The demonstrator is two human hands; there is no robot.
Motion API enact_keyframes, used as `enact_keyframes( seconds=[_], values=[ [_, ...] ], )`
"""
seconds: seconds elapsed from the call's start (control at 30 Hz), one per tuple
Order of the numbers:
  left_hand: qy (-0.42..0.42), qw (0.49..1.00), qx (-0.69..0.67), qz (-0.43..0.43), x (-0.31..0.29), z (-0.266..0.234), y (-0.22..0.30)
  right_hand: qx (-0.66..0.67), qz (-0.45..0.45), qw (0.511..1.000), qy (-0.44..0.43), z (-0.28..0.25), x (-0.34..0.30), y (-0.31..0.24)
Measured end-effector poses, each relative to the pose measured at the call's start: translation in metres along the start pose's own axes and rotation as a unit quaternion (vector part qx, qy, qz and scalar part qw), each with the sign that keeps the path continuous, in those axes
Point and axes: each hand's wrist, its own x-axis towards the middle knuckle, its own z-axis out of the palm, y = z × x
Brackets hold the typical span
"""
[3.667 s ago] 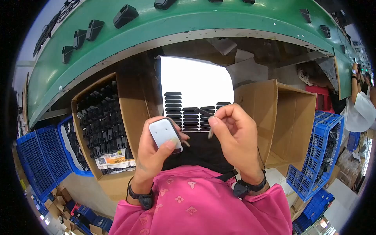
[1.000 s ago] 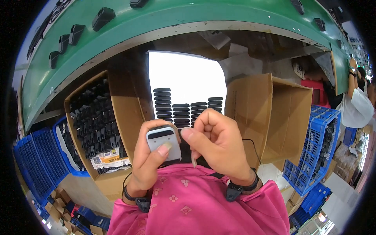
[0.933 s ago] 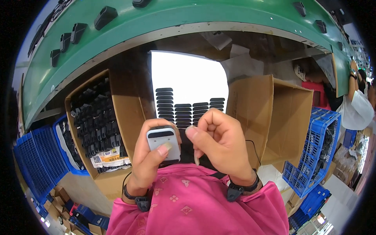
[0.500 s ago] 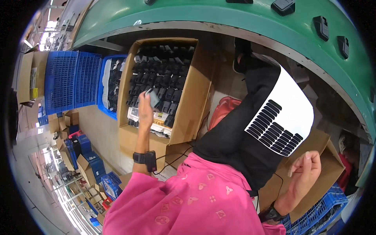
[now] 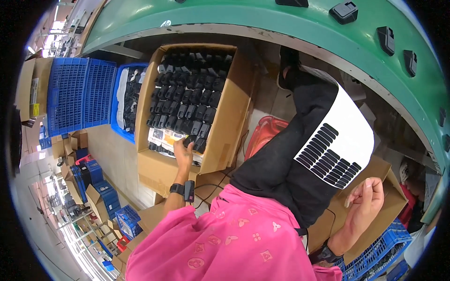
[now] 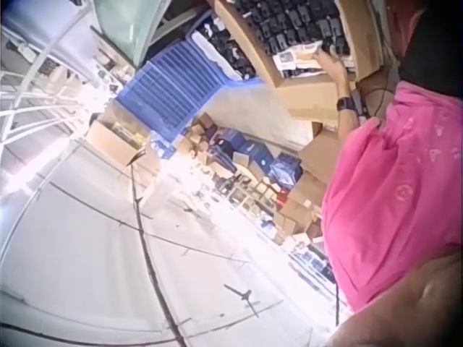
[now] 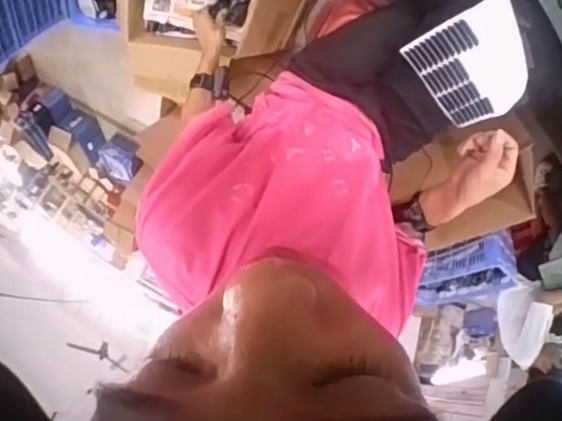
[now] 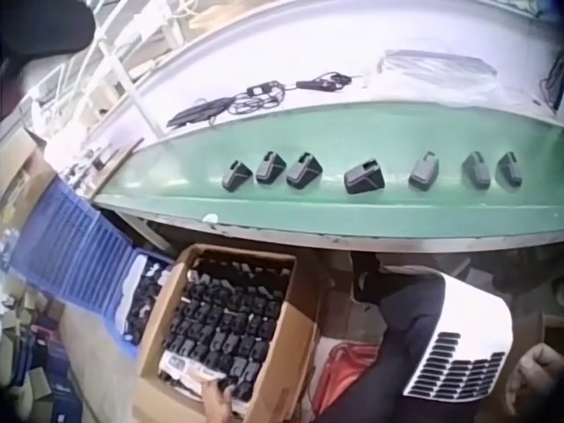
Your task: The person picks up a mouse from a box, peels a sticker from a sheet, and presses it onto the bottom of the mouse. After repeating this for a second sticker, the person places the mouse onto a conveyor belt and reaches for another one.
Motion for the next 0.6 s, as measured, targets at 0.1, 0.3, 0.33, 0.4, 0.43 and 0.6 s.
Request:
enact_keyframes(
  seconds=[0.1, 0.3, 0.33, 0.4, 0.43, 0.6],
  values=[
    [0.007, 1.0, 0.01, -0.002, -0.001, -0.004, 0.007, -0.002, 0.006, 1.0, 0.014, 0.006, -0.002, -0.002],
    [-0.026, 1.0, -0.015, -0.005, -0.006, -0.002, -0.028, -0.003, 0.003, 1.0, 0.009, 0.006, 0.0, 0.002],
    [-0.022, 0.999, -0.045, 0.017, -0.002, -0.001, -0.03, 0.0, 0.0, 1.0, 0.011, 0.004, 0.001, 0.004],
    [-0.039, 0.998, -0.016, 0.038, -0.009, -0.011, -0.034, -0.004, -0.009, 1.0, 0.017, -0.003, 0.003, 0.007],
    [-0.057, 0.996, 0.013, 0.06, -0.005, -0.013, -0.033, 0.005, -0.016, 1.0, 0.021, -0.004, 0.005, 0.009],
    [0.118, 0.983, -0.052, 0.134, 0.075, -0.052, 0.097, -0.04, 0.0, 0.998, 0.054, 0.0, -0.002, 0.004]
  ],
)
